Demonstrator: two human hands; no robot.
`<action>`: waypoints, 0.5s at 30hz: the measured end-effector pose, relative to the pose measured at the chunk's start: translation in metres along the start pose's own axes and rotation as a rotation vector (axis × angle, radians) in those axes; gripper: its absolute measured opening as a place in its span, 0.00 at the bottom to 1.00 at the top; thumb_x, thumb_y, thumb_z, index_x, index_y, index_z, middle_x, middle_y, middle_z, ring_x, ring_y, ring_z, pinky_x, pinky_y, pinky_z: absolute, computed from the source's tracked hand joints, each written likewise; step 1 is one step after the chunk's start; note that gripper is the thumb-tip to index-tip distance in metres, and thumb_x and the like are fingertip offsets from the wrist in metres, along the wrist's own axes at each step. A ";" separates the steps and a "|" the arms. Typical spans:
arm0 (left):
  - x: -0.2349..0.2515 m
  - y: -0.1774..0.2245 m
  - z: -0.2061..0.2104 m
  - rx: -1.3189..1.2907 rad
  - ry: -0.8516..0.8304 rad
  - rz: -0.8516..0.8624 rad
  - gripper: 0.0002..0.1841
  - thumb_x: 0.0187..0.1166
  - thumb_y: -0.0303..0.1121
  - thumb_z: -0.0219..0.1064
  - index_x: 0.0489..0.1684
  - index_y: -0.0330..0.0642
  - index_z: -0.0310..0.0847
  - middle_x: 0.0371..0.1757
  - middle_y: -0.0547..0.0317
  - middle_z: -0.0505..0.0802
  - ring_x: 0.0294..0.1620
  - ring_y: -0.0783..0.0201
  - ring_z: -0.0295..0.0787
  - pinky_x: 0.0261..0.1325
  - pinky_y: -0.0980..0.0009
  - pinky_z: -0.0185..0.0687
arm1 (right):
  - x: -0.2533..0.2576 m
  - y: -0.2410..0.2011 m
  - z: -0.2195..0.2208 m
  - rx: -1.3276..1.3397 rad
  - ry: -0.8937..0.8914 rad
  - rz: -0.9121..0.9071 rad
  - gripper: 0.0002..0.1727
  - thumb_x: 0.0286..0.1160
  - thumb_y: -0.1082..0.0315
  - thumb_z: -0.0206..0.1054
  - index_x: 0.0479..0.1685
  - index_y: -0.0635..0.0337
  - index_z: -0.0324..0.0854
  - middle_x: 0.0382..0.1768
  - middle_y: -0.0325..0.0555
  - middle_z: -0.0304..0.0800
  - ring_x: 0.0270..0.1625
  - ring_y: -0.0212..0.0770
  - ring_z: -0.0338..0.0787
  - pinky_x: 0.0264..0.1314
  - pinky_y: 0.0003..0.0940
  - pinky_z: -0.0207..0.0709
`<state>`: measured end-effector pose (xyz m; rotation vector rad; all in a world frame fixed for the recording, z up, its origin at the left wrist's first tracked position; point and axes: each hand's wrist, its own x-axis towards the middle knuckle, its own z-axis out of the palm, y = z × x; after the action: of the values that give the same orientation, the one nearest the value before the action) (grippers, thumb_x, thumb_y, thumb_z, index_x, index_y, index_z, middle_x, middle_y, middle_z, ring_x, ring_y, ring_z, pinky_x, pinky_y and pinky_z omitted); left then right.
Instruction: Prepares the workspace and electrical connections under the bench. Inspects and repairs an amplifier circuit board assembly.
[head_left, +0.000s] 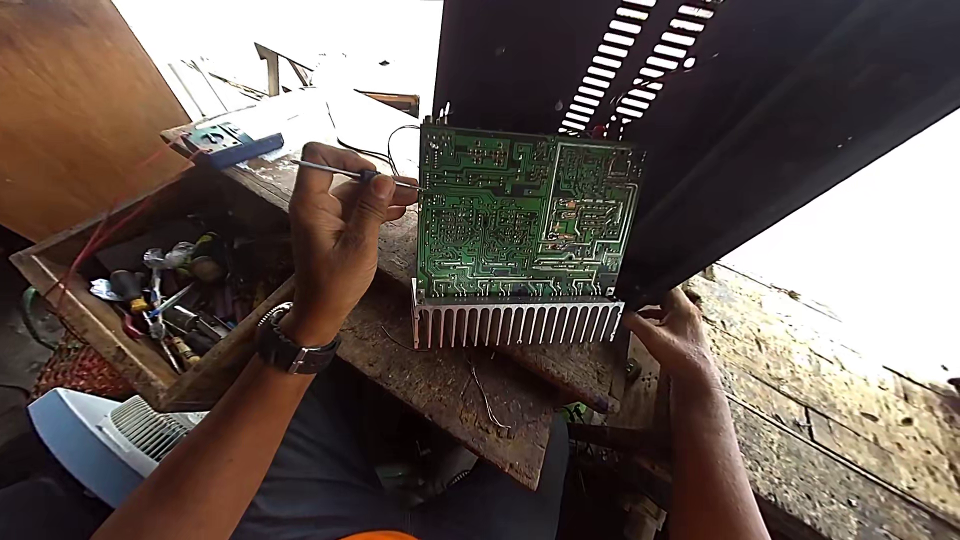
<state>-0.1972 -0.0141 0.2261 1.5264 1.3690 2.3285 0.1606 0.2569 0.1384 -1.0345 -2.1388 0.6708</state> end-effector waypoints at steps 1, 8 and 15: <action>0.000 -0.001 0.000 0.001 -0.002 0.007 0.10 0.88 0.25 0.59 0.59 0.40 0.65 0.49 0.47 0.94 0.50 0.47 0.97 0.58 0.51 0.95 | 0.000 0.000 0.000 0.001 0.001 0.003 0.40 0.51 0.42 0.76 0.66 0.56 0.79 0.56 0.47 0.89 0.53 0.38 0.91 0.52 0.43 0.85; 0.001 -0.003 0.001 0.007 0.003 0.017 0.09 0.87 0.23 0.59 0.58 0.39 0.66 0.47 0.47 0.94 0.49 0.47 0.97 0.60 0.50 0.94 | 0.001 0.003 0.000 0.015 -0.002 -0.019 0.41 0.51 0.42 0.76 0.67 0.56 0.79 0.57 0.48 0.89 0.53 0.38 0.91 0.51 0.43 0.86; 0.002 -0.005 0.000 0.010 -0.011 0.031 0.09 0.87 0.23 0.59 0.58 0.39 0.66 0.47 0.49 0.95 0.49 0.49 0.98 0.60 0.52 0.95 | 0.000 0.003 0.001 0.035 0.003 -0.005 0.40 0.51 0.43 0.77 0.67 0.55 0.79 0.57 0.46 0.89 0.53 0.38 0.91 0.51 0.44 0.86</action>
<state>-0.1999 -0.0100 0.2239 1.5724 1.3662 2.3303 0.1615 0.2583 0.1360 -1.0100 -2.1190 0.7019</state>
